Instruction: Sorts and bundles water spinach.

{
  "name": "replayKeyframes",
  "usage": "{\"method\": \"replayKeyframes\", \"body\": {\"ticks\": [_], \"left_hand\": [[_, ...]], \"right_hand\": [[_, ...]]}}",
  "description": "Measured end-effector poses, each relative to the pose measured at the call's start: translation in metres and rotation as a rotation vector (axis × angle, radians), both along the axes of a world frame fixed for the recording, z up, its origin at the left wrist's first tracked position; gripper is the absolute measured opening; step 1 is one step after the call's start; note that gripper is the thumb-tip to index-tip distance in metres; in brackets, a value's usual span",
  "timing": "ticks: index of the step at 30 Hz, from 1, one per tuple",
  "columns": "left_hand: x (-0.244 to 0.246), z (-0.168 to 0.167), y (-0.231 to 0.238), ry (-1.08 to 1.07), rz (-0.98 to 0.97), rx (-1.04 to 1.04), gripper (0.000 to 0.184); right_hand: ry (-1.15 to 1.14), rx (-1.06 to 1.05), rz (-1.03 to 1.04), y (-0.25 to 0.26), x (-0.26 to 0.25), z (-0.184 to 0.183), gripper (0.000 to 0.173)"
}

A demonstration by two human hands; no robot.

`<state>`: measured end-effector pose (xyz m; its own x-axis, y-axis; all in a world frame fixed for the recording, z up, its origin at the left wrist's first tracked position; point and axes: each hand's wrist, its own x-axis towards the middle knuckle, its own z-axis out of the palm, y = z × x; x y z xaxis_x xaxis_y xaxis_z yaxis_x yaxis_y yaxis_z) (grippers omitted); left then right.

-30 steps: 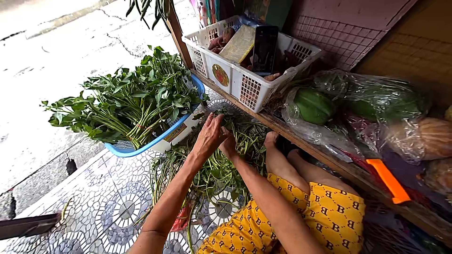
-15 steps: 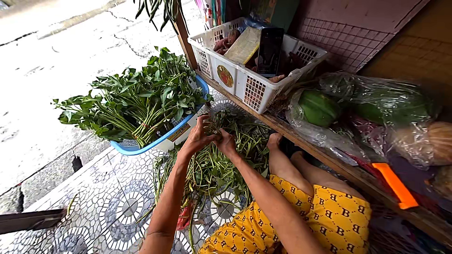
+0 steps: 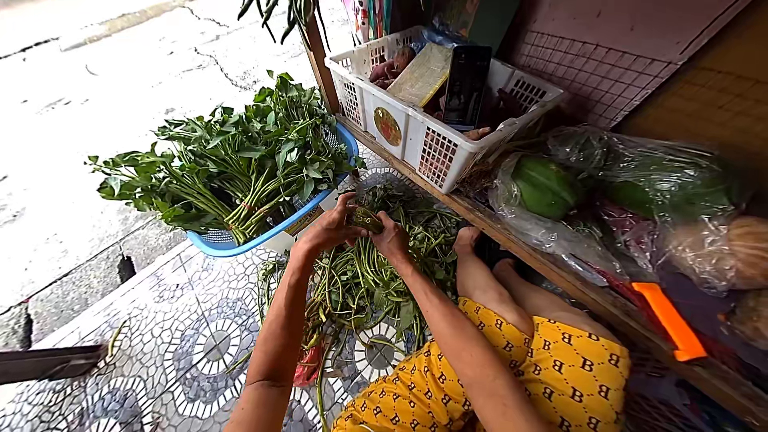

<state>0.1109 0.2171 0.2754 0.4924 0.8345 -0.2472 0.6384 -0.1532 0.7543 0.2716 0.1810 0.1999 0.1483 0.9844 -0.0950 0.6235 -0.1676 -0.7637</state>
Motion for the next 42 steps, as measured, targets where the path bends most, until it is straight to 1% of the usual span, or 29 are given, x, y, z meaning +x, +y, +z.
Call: {"method": "replayKeyframes", "body": {"ticks": [2,5,6,8,10,12,13,15,17,18,19,20,21,22,23,24,26,27,30,33,35,38,40,42], "left_hand": [[-0.008,0.005,0.004,-0.067,-0.037,-0.112,0.083],[-0.011,0.018,0.005,0.023,-0.092,-0.158,0.07],[-0.01,0.021,0.005,0.062,-0.11,-0.157,0.07],[-0.008,0.021,0.005,0.092,-0.127,-0.136,0.077],[-0.006,0.013,0.007,0.065,-0.114,-0.104,0.086],[-0.006,0.002,0.01,0.009,-0.084,-0.069,0.092],[-0.006,-0.004,0.011,-0.03,-0.06,-0.063,0.092],[-0.005,-0.018,0.009,-0.132,-0.015,-0.091,0.09],[-0.002,-0.034,0.002,-0.269,0.021,-0.116,0.095],[0.004,-0.043,-0.003,-0.348,0.043,-0.11,0.103],[0.012,-0.052,-0.009,-0.428,0.072,-0.091,0.113],[0.023,-0.058,-0.016,-0.49,0.113,-0.071,0.118],[0.035,-0.062,-0.023,-0.53,0.185,-0.036,0.112],[0.048,-0.064,-0.031,-0.556,0.299,0.007,0.09],[0.063,-0.061,-0.038,-0.589,0.461,0.061,0.057],[0.073,-0.054,-0.043,-0.589,0.572,0.065,0.045],[0.078,-0.056,-0.046,-0.655,0.621,0.038,0.068],[0.079,-0.065,-0.042,-0.701,0.618,0.055,0.071],[0.076,-0.06,-0.044,-0.734,0.542,0.032,0.054],[0.071,-0.061,-0.039,-0.784,0.469,0.055,0.043],[0.071,-0.063,-0.036,-0.825,0.49,0.074,0.043],[0.077,-0.058,-0.034,-0.885,0.572,0.031,0.04],[0.078,-0.058,-0.03,-0.838,0.565,0.034,0.036],[0.072,-0.055,-0.024,-0.77,0.461,0.061,0.036]], "right_hand": [[-0.055,0.058,0.018,-0.001,0.001,0.0,0.031],[-0.136,0.171,0.026,-0.002,0.001,-0.002,0.025],[-0.152,0.197,0.029,-0.003,0.001,-0.002,0.024],[-0.156,0.195,0.036,-0.003,0.001,-0.002,0.024],[-0.117,0.153,0.047,-0.001,0.002,-0.003,0.027],[-0.008,0.053,0.061,0.002,0.003,0.0,0.032],[0.09,0.037,0.064,0.004,0.003,0.0,0.036],[0.327,0.093,0.047,0.004,0.001,-0.005,0.041],[0.499,0.125,0.009,0.002,-0.002,-0.006,0.044],[0.529,0.145,0.003,0.002,-0.004,-0.009,0.048],[0.518,0.185,0.005,0.002,-0.005,-0.014,0.054],[0.486,0.214,0.009,0.0,-0.006,-0.018,0.057],[0.432,0.192,0.014,-0.002,-0.007,-0.018,0.055],[0.361,0.105,0.026,-0.004,-0.007,-0.013,0.049],[0.295,-0.007,0.042,-0.006,-0.007,-0.003,0.042],[0.258,-0.038,0.041,-0.004,-0.008,-0.002,0.039],[0.251,0.029,0.013,-0.004,-0.007,-0.002,0.041],[0.255,0.075,0.0,-0.004,-0.005,-0.003,0.044],[0.283,0.148,0.014,-0.004,0.0,-0.001,0.05],[0.26,0.101,0.102,-0.001,0.003,0.006,0.052],[0.211,0.104,0.125,0.001,0.002,0.005,0.052],[0.113,0.085,0.066,-0.003,-0.003,0.011,0.054],[0.147,0.126,0.05,-0.003,-0.001,0.009,0.056],[0.25,0.133,0.105,-0.002,0.009,0.009,0.068]]}}
